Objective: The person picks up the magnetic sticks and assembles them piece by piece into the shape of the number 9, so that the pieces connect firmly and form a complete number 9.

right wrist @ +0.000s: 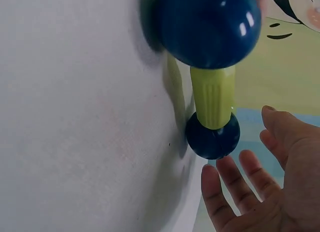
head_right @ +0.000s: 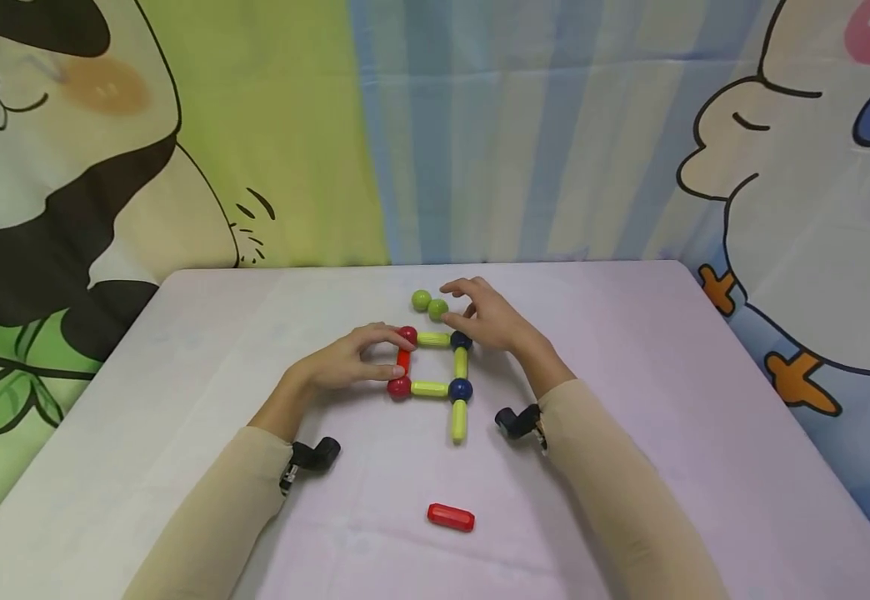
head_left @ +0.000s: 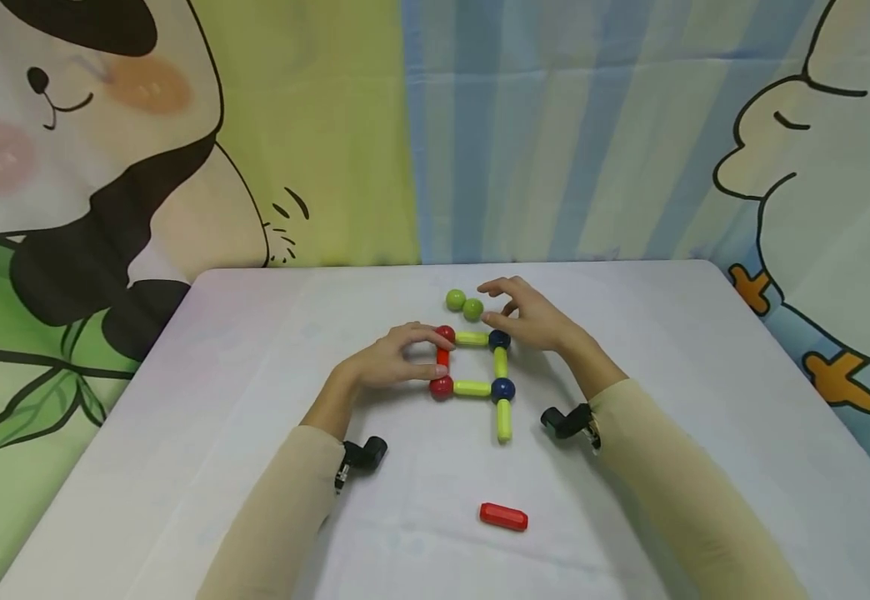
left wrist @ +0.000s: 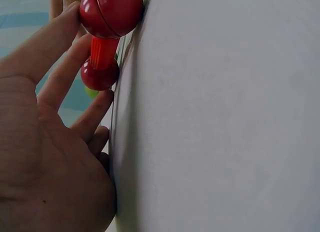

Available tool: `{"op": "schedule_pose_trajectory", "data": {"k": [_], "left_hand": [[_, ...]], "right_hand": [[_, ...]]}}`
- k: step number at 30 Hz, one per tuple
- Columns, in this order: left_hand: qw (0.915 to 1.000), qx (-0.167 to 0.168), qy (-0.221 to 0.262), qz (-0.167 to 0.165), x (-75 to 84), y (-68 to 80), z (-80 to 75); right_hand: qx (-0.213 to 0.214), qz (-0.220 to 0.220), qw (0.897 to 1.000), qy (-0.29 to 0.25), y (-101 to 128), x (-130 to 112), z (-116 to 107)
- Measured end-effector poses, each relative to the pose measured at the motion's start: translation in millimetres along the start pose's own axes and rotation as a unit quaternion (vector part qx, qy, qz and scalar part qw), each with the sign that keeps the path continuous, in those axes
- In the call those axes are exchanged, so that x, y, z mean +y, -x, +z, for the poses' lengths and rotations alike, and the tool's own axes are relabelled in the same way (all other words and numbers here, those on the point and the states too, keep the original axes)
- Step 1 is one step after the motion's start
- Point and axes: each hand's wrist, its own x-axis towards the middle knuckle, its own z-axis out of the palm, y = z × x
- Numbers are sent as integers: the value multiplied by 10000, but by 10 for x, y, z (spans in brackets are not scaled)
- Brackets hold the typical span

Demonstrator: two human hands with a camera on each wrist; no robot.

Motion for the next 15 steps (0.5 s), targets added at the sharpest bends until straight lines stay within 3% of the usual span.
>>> {"op": "schedule_pose_trajectory", "data": {"k": [6,15], "left_hand": [[9994,-176,-204,-217,32,-37,26],[9980,-283,-452,-348,-7,9,-4]], "right_hand": [[32,191,9997,129,-116,85,-2],[-107,474,9988,-97,-349,154,64]]}}
